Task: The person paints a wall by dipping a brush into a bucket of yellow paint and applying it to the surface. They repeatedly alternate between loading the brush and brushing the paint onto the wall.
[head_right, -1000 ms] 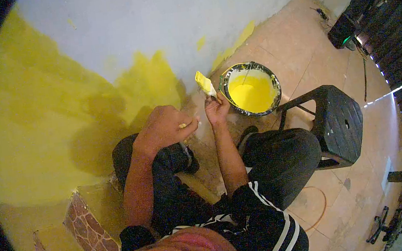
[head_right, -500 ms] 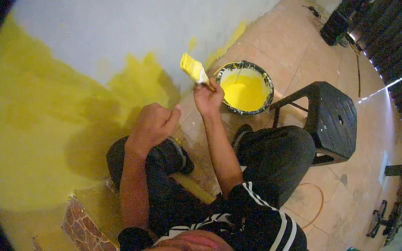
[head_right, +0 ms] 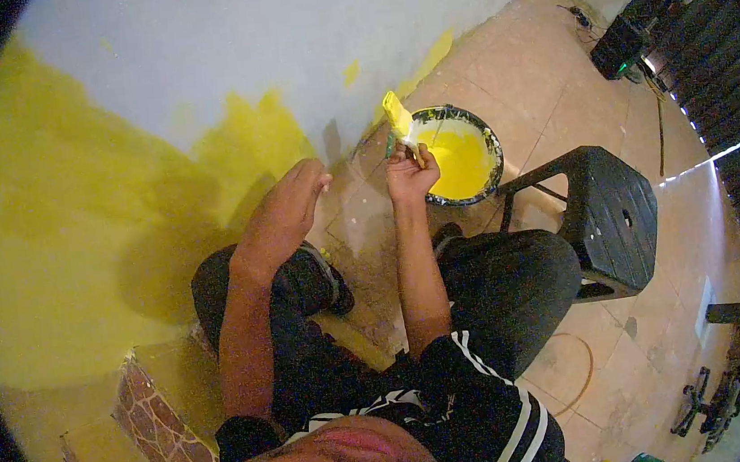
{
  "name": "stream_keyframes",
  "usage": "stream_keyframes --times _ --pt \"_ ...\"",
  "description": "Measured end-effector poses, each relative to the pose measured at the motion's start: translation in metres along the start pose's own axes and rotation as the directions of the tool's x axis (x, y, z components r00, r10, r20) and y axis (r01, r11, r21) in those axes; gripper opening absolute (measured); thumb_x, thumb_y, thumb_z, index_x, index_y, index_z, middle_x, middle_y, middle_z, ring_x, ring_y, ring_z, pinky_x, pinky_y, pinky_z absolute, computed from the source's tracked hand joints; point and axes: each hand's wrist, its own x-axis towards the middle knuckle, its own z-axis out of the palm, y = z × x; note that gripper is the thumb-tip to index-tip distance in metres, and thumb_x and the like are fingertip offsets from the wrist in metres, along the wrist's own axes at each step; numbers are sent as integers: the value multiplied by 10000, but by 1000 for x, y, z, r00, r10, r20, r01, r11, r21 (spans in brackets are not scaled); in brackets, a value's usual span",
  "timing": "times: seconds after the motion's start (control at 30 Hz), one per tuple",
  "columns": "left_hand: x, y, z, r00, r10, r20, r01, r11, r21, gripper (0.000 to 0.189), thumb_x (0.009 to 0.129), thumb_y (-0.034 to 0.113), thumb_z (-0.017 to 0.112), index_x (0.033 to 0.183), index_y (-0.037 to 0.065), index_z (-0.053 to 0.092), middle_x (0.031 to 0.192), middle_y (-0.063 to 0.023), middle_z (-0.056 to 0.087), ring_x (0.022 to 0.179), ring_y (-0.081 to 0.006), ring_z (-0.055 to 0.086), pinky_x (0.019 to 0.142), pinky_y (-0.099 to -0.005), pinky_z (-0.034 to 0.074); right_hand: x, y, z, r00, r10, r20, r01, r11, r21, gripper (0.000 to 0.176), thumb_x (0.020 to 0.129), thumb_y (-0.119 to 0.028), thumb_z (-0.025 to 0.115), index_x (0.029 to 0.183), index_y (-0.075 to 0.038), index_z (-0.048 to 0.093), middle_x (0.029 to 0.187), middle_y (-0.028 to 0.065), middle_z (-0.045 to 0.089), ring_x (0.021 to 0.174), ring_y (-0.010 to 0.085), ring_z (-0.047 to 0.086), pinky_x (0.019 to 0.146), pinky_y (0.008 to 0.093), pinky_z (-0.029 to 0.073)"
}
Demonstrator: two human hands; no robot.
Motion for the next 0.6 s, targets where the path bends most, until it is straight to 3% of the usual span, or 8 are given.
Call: stream_keyframes --times 0.13,0.23,0.33,0.47,0.53,0.6 --pt "0 -6 0 999 3 47 -5 999 36 185 869 182 487 892 -2 491 857 -207 542 825 -403 521 706 -440 419 3 3 5 999 12 51 -11 1000 -22 145 776 -136 512 859 -33 569 895 127 629 764 247 595 583 313 493" --pt "-6 -15 4 990 11 140 -26 993 111 137 810 153 537 825 17 550 829 -185 577 802 -378 557 702 -442 441 -1 14 2 997 45 69 -38 994 -98 210 778 -120 515 948 -14 579 969 148 619 844 256 599 662 341 521" --pt "-12 -17 5 967 2 256 -47 984 171 113 753 147 587 771 35 588 789 -169 601 777 -354 588 699 -440 458 -2 22 -11 997 27 79 -11 980 -201 381 832 -126 479 1180 30 485 1083 190 575 995 294 571 870 382 494" --pt "-14 -24 12 893 -71 445 -67 956 287 188 712 193 645 821 43 617 793 -170 608 789 -337 605 710 -429 472 -1 28 -31 998 45 32 -34 962 -271 372 837 -99 489 1183 37 477 1141 191 543 1041 301 542 916 407 460" --pt "-18 -23 10 878 -92 470 -48 960 276 218 723 233 633 821 39 618 818 -176 609 795 -350 594 706 -434 466 -3 33 -44 998 52 21 -39 918 -395 379 861 -98 476 1208 51 442 1192 199 503 1086 309 513 944 408 442" --pt "-17 -21 11 863 -107 494 -30 965 261 254 733 273 622 821 35 619 843 -181 609 801 -364 583 702 -440 461 -3 34 -57 997 82 -15 -81 919 -386 364 872 -108 469 1197 55 446 1196 198 497 1093 311 508 951 406 438"
